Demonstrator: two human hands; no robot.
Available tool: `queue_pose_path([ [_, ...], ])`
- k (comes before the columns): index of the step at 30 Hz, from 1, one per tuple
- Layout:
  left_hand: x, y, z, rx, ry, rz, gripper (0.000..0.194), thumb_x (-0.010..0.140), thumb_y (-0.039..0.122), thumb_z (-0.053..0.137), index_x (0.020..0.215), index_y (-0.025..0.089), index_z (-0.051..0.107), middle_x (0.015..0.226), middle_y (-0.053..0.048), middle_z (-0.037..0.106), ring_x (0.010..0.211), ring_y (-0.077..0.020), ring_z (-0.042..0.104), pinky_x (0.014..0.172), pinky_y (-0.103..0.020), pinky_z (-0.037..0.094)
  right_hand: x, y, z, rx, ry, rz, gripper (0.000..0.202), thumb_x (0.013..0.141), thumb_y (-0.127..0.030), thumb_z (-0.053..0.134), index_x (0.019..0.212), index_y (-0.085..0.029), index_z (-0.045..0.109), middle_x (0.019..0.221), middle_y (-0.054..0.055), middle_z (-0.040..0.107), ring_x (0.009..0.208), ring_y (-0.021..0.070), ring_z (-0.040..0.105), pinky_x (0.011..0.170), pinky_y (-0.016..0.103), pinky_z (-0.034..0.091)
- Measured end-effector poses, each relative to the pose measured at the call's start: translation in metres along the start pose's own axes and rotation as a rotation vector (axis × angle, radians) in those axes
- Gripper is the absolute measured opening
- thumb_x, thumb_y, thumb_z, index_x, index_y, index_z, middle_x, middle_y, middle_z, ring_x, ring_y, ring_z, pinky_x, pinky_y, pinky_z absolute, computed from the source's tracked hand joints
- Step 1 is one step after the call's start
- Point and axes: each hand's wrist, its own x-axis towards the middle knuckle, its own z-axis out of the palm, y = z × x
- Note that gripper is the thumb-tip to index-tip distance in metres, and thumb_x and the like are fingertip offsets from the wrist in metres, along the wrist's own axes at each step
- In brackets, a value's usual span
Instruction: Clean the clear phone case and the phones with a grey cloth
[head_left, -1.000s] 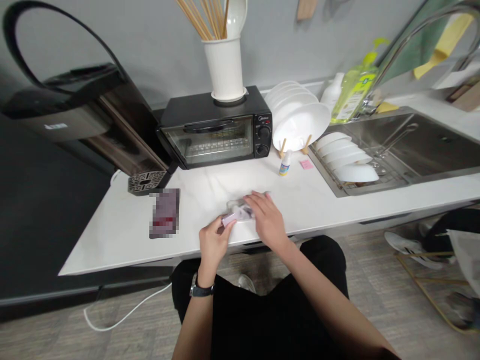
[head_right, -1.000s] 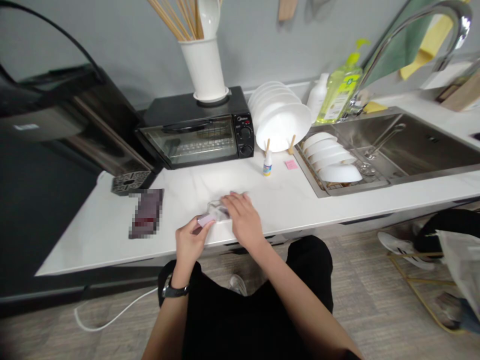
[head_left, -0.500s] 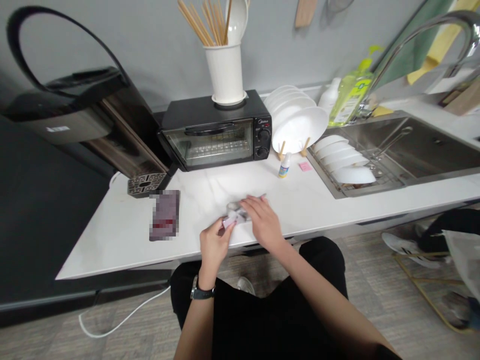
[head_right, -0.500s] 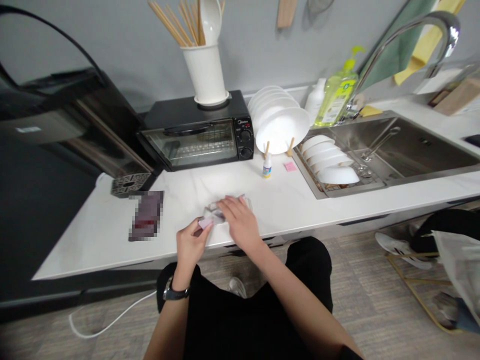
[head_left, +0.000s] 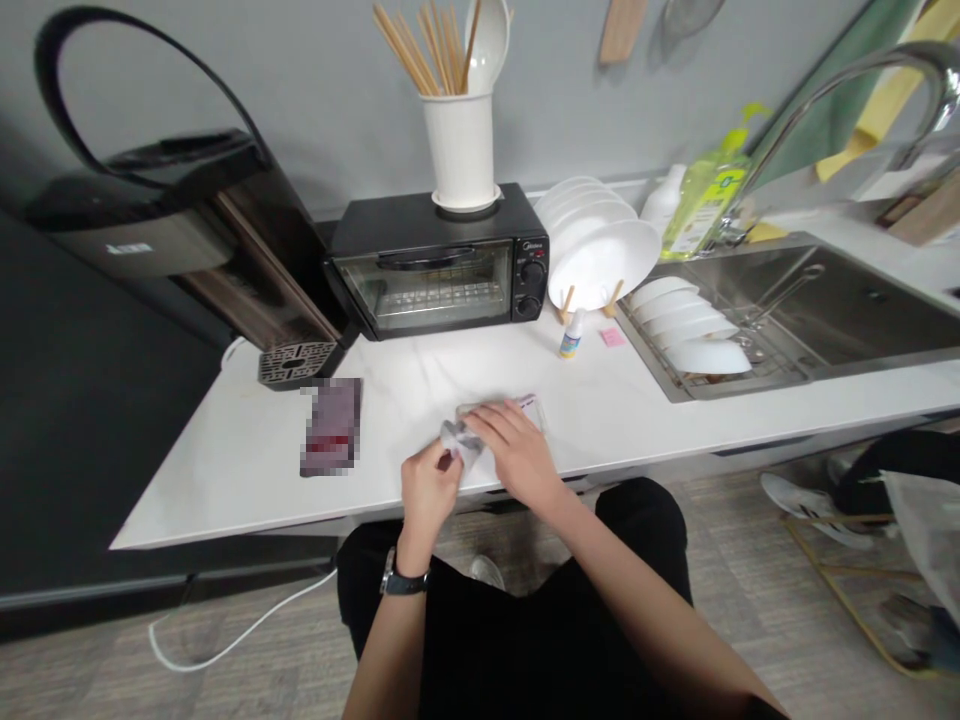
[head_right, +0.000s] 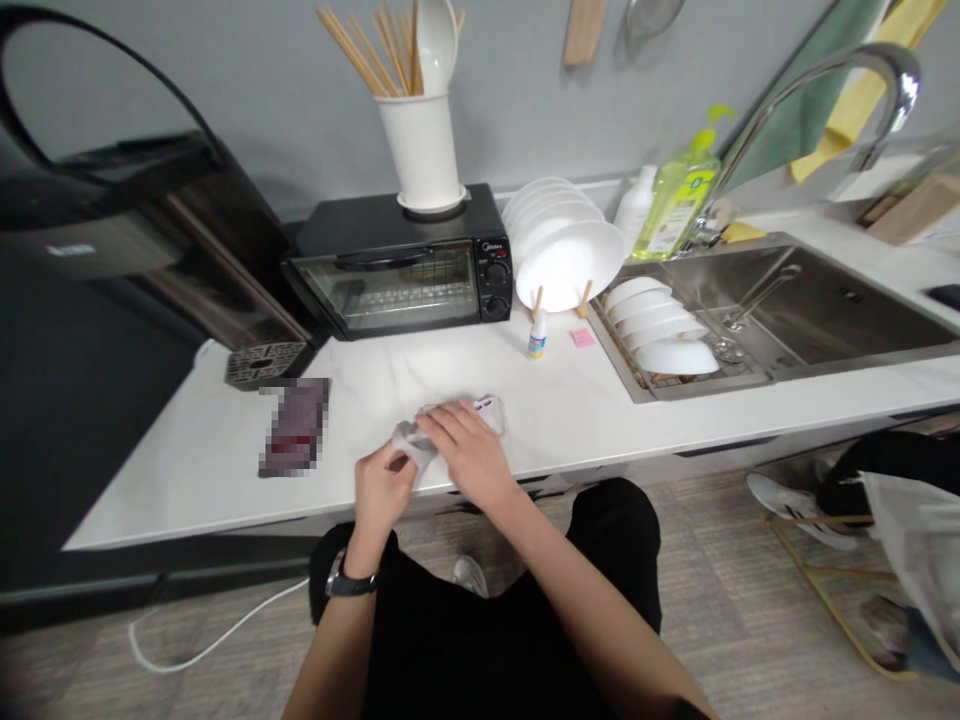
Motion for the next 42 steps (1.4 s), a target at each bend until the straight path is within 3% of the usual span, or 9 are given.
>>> queue_pose_path([
  [5,-0.001,0.005,-0.001,-0.006,0.001,-0.004,0.028,0.098,0.046,0.067,0.088,0.02,0.073,0.073,-0.001,0.074,0.065,-0.0141,0.064,0.069,-0.022,0.049,-0.009,0.03,-0.016,-0.09,0.122,0.287,0.049,0.098,-0.003,0.04,0.136,-0.018,0.068,0.126,0.013,0.073,0.127,0.0278,0.062,0.124,0.056,0.039],
  [12,-0.001,-0.008,0.004,0.066,0.012,-0.003,0.013,0.083,0.014,0.06,0.072,0.018,0.066,0.061,-0.003,0.067,0.054,-0.0162,0.058,0.057,-0.027,0.044,0.002,-0.04,0.015,0.038,-0.059,-0.014,0.053,0.101,-0.009,0.046,0.153,-0.012,0.055,0.147,0.015,0.067,0.145,0.0251,0.053,0.13,0.048,0.034],
  [15,-0.001,-0.006,0.003,0.053,-0.005,0.009,0.012,0.087,0.016,0.06,0.08,0.017,0.07,0.068,-0.004,0.071,0.059,-0.0167,0.063,0.062,-0.026,0.046,-0.003,-0.018,0.003,0.018,-0.073,0.001,0.059,0.101,-0.006,0.042,0.158,-0.015,0.05,0.151,0.015,0.064,0.149,0.0249,0.05,0.129,0.05,0.037],
  [20,-0.002,0.004,0.001,0.028,0.011,0.016,0.026,0.098,0.043,0.066,0.087,0.02,0.072,0.069,0.0,0.071,0.062,-0.0143,0.062,0.065,-0.023,0.046,-0.013,0.024,-0.017,-0.034,0.098,0.287,0.054,0.102,-0.006,0.036,0.151,-0.016,0.058,0.145,0.015,0.068,0.149,0.0296,0.051,0.127,0.062,0.036],
  [27,-0.001,-0.01,0.005,0.08,0.001,0.005,0.012,0.083,0.016,0.061,0.073,0.018,0.067,0.065,-0.005,0.071,0.057,-0.0174,0.061,0.061,-0.027,0.046,0.002,-0.034,0.013,0.075,-0.058,-0.023,0.052,0.103,-0.007,0.045,0.153,-0.016,0.056,0.151,0.012,0.066,0.148,0.0225,0.053,0.13,0.049,0.036],
  [29,-0.001,-0.009,0.004,0.078,-0.012,0.012,0.012,0.085,0.018,0.061,0.076,0.018,0.069,0.067,-0.005,0.071,0.058,-0.0174,0.062,0.063,-0.027,0.047,0.0,-0.022,0.008,0.072,-0.054,-0.041,0.053,0.102,-0.007,0.044,0.153,-0.016,0.056,0.15,0.013,0.067,0.147,0.0227,0.054,0.129,0.049,0.037],
  [34,-0.002,0.004,0.001,0.047,0.006,0.017,0.029,0.099,0.044,0.064,0.087,0.019,0.072,0.069,0.0,0.07,0.062,-0.0142,0.061,0.066,-0.023,0.046,-0.011,0.029,-0.015,0.003,0.114,0.255,0.053,0.099,-0.003,0.037,0.144,-0.015,0.062,0.139,0.015,0.071,0.146,0.0285,0.054,0.127,0.061,0.036],
  [37,-0.002,0.005,0.0,0.035,0.003,0.011,0.027,0.098,0.042,0.064,0.085,0.019,0.073,0.07,-0.001,0.071,0.062,-0.014,0.061,0.065,-0.023,0.047,-0.008,0.012,-0.007,-0.002,0.095,0.249,0.051,0.1,-0.004,0.039,0.144,-0.015,0.062,0.141,0.014,0.07,0.148,0.0293,0.052,0.128,0.061,0.033],
  [42,-0.002,-0.005,0.001,0.06,-0.005,0.009,0.016,0.086,0.021,0.06,0.072,0.019,0.068,0.065,-0.003,0.07,0.057,-0.0168,0.062,0.061,-0.026,0.046,0.004,-0.031,0.011,0.083,-0.05,-0.003,0.05,0.101,-0.007,0.045,0.149,-0.015,0.059,0.144,0.013,0.07,0.14,0.0241,0.059,0.129,0.05,0.036],
])
